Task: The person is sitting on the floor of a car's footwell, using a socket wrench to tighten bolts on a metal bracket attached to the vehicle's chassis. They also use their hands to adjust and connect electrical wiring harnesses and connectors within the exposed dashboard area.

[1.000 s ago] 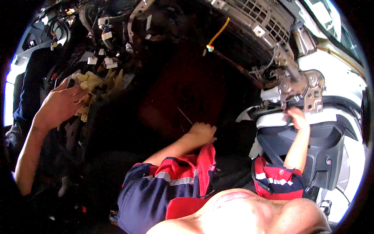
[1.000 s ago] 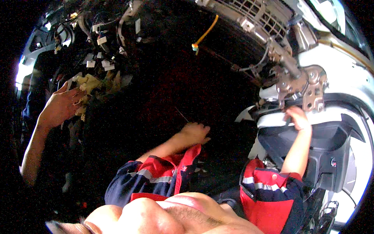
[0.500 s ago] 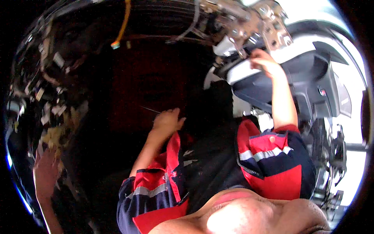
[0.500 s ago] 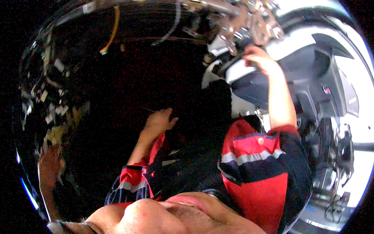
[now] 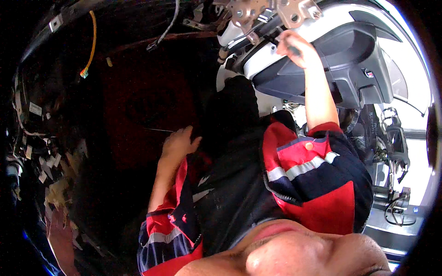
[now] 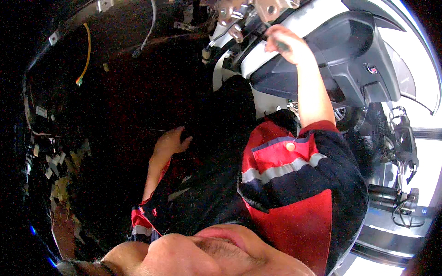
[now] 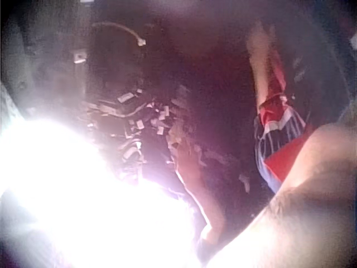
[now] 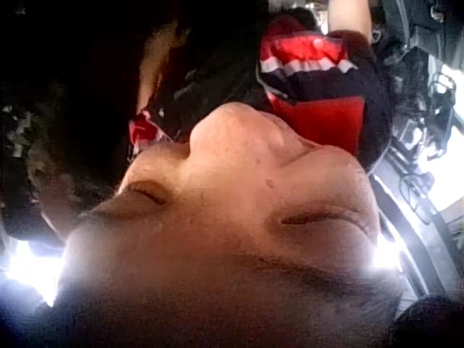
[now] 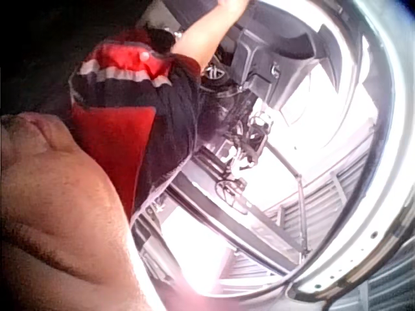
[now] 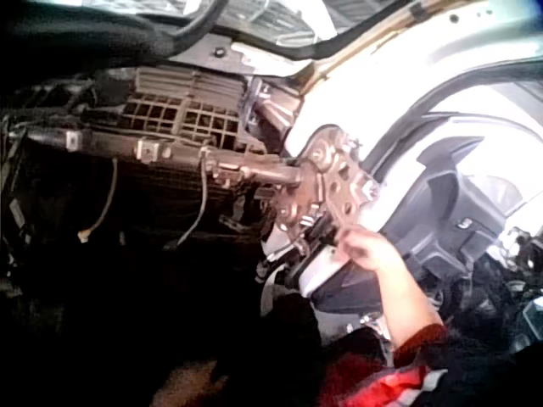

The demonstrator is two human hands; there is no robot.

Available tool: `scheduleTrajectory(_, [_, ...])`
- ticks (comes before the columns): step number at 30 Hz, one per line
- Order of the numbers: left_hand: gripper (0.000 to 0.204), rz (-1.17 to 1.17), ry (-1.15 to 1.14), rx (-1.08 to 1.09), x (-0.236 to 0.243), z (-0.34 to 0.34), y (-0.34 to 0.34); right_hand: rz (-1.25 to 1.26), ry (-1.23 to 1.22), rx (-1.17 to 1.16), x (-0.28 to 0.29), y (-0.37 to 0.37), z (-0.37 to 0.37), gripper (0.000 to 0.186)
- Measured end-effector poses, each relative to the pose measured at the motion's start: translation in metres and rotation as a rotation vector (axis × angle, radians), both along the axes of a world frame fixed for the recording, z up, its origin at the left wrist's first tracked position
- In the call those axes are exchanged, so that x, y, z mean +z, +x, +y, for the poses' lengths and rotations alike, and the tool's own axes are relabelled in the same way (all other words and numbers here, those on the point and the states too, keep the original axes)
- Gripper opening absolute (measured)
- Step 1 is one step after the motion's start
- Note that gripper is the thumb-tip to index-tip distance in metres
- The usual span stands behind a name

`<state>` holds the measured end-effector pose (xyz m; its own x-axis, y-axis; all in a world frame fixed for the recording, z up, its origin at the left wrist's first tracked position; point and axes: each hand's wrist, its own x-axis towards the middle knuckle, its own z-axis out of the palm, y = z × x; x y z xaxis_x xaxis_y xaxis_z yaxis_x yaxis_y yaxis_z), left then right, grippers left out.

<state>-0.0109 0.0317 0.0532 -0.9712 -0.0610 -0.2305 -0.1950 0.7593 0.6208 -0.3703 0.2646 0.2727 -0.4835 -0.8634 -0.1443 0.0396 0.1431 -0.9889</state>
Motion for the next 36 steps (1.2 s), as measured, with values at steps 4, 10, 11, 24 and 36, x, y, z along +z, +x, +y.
scheduleTrajectory(4, [0.052,-0.042,0.051,-0.001,0.004,0.001,0.002,0.368,0.226,-0.016,-0.018,0.014,-0.02,0.026])
scheduleTrajectory(10, [0.051,-0.071,-0.006,-0.067,0.002,-0.001,-0.004,-0.107,-0.247,-0.162,0.006,0.003,-0.014,0.029])
scheduleTrajectory(11, [0.05,-0.088,-0.038,-0.075,0.007,-0.002,-0.004,-0.152,-0.267,-0.064,0.006,-0.003,-0.016,0.027])
scheduleTrajectory(24, [0.047,-0.097,0.032,-0.11,-0.006,-0.001,0.001,-0.034,0.115,-0.068,-0.011,-0.001,-0.024,0.025])
scheduleTrajectory(36, [0.048,-0.073,0.027,-0.128,-0.012,0.001,0.007,0.288,0.285,-0.007,-0.035,0.004,-0.028,0.023])
